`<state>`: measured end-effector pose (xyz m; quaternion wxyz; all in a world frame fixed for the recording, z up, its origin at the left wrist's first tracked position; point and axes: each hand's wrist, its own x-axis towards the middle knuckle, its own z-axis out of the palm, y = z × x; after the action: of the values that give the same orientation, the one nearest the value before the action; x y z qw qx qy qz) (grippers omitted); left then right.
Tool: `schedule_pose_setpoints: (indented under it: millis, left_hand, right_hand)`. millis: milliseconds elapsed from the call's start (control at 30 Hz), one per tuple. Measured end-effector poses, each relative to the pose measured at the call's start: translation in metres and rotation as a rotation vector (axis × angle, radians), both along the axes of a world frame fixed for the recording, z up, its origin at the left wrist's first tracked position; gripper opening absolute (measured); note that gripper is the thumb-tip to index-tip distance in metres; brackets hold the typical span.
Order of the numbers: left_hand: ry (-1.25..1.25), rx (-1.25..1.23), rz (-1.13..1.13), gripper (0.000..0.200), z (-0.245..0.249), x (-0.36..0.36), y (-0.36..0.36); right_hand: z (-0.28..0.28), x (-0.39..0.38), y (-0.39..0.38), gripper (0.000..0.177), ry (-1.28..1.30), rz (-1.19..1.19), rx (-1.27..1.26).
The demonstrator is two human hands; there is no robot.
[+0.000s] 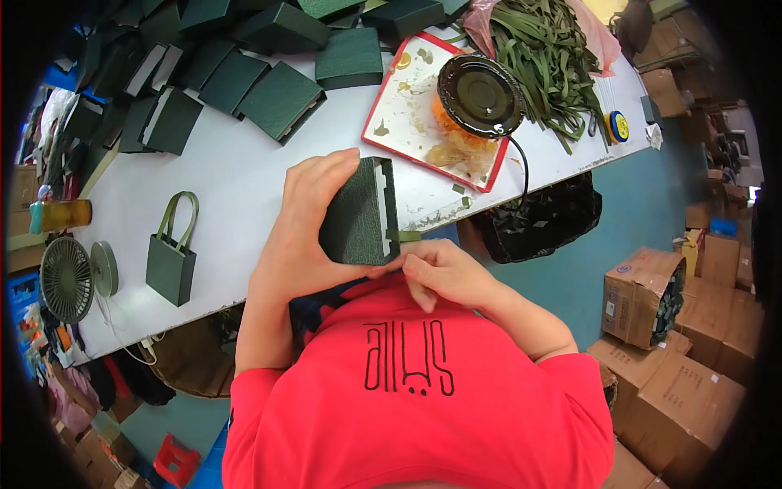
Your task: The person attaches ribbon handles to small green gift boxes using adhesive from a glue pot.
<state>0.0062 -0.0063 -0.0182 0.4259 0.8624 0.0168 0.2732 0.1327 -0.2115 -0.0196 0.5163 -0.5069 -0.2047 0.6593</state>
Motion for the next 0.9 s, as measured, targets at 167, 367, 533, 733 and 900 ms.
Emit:
schedule_pose_setpoints:
  millis: [167,367,533,733,900]
  left_hand:
    - [0.111,-0.044,-0.003,0.104,0.004,-0.009,-0.001]
    - [0.204,0.011,0.103,0.110,-0.007,-0.033,0.012]
    - [0.272,-0.071,0.204,0.108,-0.009,-0.048,0.015]
    - [0.293,0.040,0.172,0.106,-0.010,-0.047,0.017]
    - [0.223,0.067,0.057,0.103,-0.001,-0.028,0.008]
  right_hand:
    - [-0.010,-0.005,-0.007,0.028,0.299,-0.643,0.145]
    - [-0.017,0.025,-0.022,0.027,0.249,-0.966,0.219]
    - [-0.020,0.042,-0.021,0.025,0.246,-1.081,0.253]
    - [-0.024,0.051,-0.015,0.018,0.136,-1.002,0.282]
    - [-0.015,0.070,-0.010,0.021,-0.137,-0.916,0.134]
